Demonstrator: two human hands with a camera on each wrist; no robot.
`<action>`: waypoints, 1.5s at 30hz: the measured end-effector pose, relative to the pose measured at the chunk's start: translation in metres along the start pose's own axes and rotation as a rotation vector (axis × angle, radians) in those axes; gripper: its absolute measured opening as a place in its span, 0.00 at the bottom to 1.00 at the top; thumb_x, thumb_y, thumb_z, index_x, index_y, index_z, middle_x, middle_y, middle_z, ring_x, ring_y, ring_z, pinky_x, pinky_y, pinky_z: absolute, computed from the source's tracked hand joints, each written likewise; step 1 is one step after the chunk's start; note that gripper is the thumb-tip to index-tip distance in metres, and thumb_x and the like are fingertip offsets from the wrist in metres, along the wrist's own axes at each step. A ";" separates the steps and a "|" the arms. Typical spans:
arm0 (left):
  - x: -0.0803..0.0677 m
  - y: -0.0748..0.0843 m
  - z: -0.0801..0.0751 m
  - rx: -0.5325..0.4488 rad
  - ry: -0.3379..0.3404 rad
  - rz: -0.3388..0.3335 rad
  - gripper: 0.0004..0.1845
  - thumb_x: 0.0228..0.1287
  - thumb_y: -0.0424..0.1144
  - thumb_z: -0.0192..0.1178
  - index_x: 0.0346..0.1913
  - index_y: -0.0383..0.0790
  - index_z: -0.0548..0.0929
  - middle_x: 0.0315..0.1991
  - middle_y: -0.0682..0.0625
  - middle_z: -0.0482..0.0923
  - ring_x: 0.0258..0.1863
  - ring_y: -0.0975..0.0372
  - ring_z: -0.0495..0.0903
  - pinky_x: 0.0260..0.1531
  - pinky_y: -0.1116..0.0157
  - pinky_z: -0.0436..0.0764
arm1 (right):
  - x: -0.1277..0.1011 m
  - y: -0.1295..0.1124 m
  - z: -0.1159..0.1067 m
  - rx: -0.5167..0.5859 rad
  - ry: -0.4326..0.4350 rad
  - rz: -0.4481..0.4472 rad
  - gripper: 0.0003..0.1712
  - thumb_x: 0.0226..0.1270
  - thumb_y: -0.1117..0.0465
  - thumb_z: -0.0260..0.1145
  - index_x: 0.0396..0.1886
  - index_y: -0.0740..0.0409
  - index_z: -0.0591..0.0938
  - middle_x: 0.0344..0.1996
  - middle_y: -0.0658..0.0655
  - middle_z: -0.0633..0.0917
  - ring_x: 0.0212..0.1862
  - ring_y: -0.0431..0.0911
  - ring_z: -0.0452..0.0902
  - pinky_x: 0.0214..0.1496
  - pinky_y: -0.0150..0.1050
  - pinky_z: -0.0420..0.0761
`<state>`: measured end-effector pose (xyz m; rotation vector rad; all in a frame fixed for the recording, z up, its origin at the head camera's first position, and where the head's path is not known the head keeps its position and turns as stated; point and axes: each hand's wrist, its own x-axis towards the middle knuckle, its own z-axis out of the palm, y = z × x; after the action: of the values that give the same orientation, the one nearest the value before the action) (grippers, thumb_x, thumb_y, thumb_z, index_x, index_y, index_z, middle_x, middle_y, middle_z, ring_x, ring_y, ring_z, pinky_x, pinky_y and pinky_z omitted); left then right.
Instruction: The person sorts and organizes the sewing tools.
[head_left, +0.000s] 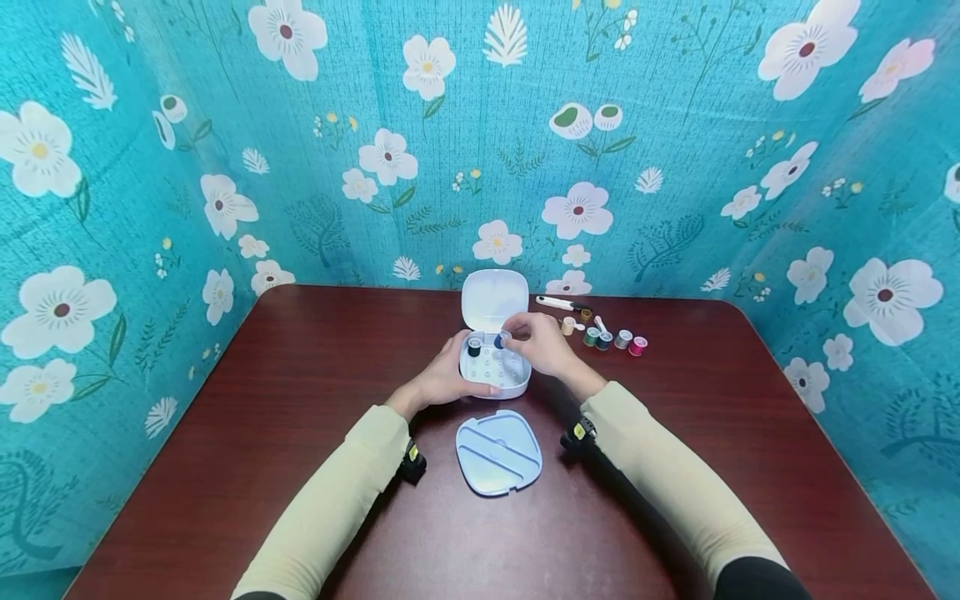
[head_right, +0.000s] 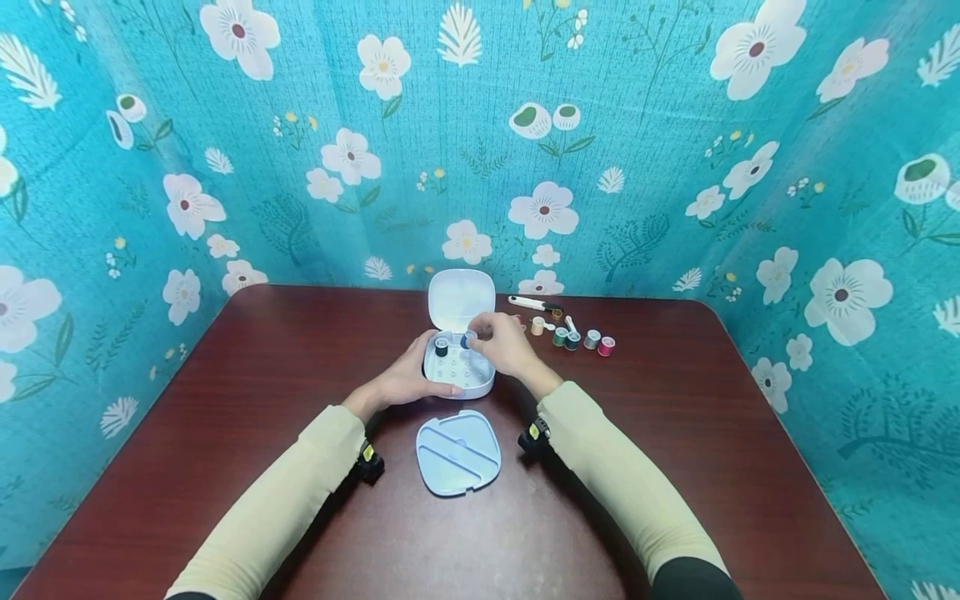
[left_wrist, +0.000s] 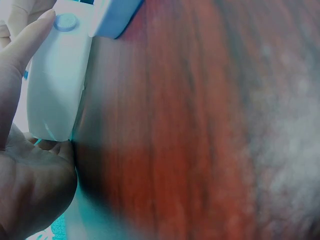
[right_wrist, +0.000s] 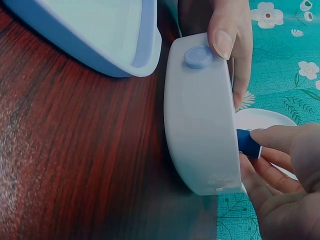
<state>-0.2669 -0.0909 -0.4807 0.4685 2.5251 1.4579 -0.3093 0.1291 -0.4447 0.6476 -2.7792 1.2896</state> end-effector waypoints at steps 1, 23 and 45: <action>0.000 0.000 0.000 -0.003 -0.002 0.003 0.59 0.45 0.52 0.84 0.76 0.45 0.57 0.68 0.44 0.64 0.63 0.54 0.69 0.66 0.53 0.67 | 0.000 0.000 0.000 0.000 -0.002 -0.003 0.10 0.67 0.65 0.72 0.47 0.63 0.87 0.44 0.60 0.89 0.48 0.54 0.86 0.52 0.49 0.84; 0.000 -0.001 0.000 -0.015 -0.003 0.016 0.57 0.44 0.52 0.84 0.74 0.44 0.60 0.67 0.43 0.65 0.62 0.54 0.69 0.66 0.54 0.66 | 0.004 -0.001 0.009 -0.014 -0.055 -0.084 0.13 0.66 0.69 0.71 0.49 0.67 0.87 0.46 0.63 0.88 0.47 0.55 0.86 0.53 0.49 0.84; -0.001 -0.001 0.000 -0.031 -0.014 -0.007 0.60 0.46 0.52 0.83 0.77 0.47 0.55 0.67 0.43 0.63 0.60 0.54 0.70 0.59 0.57 0.74 | 0.006 -0.005 0.015 -0.092 -0.067 -0.084 0.13 0.66 0.70 0.71 0.50 0.66 0.88 0.46 0.63 0.89 0.47 0.53 0.87 0.51 0.46 0.85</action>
<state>-0.2661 -0.0920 -0.4810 0.4624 2.4867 1.4840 -0.3104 0.1128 -0.4496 0.8060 -2.8103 1.1384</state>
